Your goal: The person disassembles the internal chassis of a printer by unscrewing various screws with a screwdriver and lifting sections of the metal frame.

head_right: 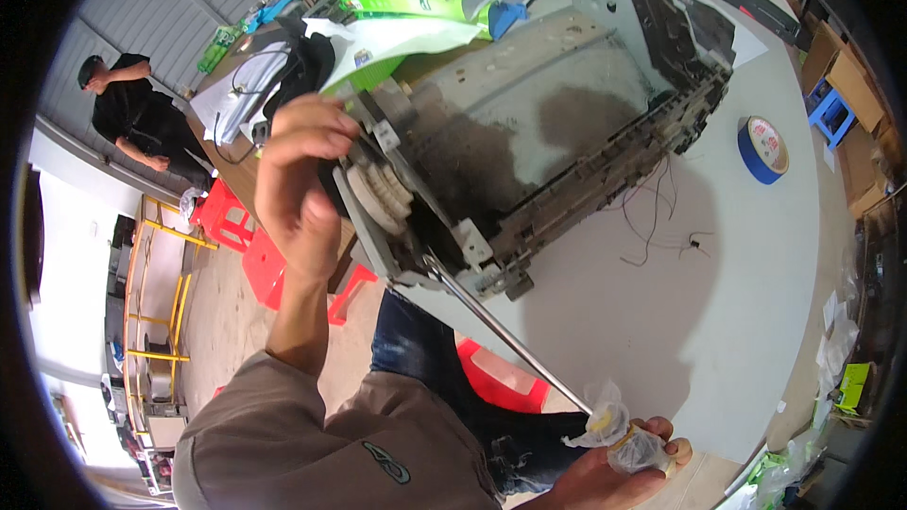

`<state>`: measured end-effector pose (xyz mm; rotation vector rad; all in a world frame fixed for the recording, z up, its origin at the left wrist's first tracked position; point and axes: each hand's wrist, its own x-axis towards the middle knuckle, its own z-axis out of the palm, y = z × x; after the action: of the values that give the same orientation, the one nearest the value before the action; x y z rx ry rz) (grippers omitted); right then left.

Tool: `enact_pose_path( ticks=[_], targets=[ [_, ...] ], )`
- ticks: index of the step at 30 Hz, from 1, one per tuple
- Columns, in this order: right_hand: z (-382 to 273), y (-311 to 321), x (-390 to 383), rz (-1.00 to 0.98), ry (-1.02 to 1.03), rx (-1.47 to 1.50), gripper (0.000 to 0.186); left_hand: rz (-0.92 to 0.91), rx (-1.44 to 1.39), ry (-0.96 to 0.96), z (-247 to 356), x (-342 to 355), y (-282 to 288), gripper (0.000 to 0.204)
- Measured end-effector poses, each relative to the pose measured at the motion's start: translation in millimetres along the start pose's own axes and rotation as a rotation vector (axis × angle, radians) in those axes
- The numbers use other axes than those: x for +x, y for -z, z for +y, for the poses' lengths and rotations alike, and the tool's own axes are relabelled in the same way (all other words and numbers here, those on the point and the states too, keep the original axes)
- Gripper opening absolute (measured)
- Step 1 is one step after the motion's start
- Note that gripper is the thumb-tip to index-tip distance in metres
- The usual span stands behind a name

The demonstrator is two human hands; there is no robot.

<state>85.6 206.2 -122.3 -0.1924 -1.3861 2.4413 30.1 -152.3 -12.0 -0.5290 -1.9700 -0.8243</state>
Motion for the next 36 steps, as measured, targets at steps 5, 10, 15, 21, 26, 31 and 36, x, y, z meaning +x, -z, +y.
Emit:
enact_pose_path(
  ticks=[5,10,15,21,26,31,36],
  targets=[
    [5,7,1,-0.091,0.056,0.143,0.05,0.105,0.039,0.154,8,-9,-5,0.068],
    [3,-5,-5,-0.16,0.096,0.204,0.048,0.006,0.004,0.187,3,-10,10,0.066],
    [3,-12,-4,-0.093,0.055,0.24,0.046,-0.024,-0.073,0.196,-4,-5,6,0.064],
    [6,-14,0,-0.146,0.05,0.313,0.043,-0.019,-0.143,0.214,-8,-3,1,0.065],
    [8,-15,4,-0.157,0.02,0.43,0.043,0.039,-0.085,0.287,-6,-9,7,0.058],
    [11,-15,11,-0.218,-0.039,0.57,0.041,0.166,0.045,0.438,-12,0,18,0.028],
    [17,-10,16,-0.181,-0.055,0.527,0.042,-0.038,-0.012,0.534,-32,19,33,0.029]
  ],
)
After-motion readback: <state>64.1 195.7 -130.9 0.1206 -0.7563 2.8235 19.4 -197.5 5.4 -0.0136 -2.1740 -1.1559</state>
